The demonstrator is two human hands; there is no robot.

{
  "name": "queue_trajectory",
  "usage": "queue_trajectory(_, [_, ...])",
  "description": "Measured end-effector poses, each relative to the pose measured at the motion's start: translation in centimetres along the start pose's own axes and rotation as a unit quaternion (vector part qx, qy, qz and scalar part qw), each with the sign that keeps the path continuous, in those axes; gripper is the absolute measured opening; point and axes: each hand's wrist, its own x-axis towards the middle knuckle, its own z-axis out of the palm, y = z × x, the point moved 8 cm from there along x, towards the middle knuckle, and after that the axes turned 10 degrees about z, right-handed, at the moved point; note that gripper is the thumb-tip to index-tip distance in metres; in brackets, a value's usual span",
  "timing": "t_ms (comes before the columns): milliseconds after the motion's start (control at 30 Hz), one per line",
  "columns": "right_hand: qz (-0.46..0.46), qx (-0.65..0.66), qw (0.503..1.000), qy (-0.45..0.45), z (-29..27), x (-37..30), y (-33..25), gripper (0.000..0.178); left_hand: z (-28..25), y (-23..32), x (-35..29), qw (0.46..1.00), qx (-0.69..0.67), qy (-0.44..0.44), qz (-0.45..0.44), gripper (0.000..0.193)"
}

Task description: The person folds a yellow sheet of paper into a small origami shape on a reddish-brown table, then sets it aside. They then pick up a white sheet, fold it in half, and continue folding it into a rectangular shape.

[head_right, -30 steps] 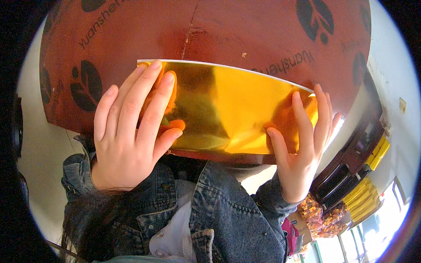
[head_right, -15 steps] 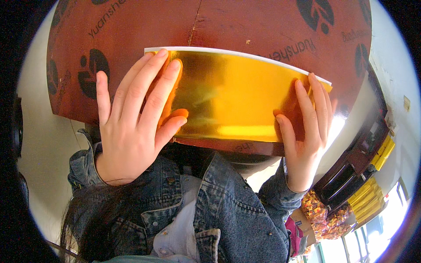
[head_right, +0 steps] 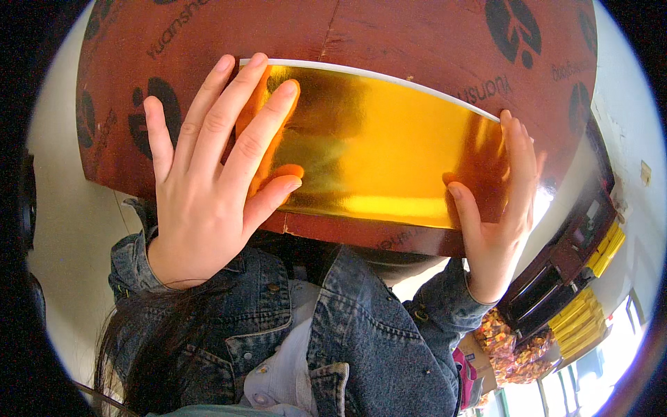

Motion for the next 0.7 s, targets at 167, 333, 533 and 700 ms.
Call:
queue_trajectory(167, [-0.016,-0.038,0.999,0.016,-0.6,-0.4,0.1,0.06,-0.8,0.6,0.1,1.0,0.01,-0.007,0.007,0.071])
queue_trajectory(333, [-0.027,-0.035,0.999,0.022,-0.9,-0.4,0.1,0.059,-1.6,1.2,0.1,1.0,0.022,0.009,0.004,0.069])
queue_trajectory(533, [-0.024,-0.023,0.999,0.023,-0.8,-0.4,0.2,0.058,-1.3,2.0,-0.3,0.998,0.031,0.047,0.024,0.067])
queue_trajectory(700, [-0.022,-0.015,1.0,0.014,-0.8,-0.7,0.3,0.058,-0.7,2.1,-0.3,0.998,-0.032,0.048,0.032,0.067])
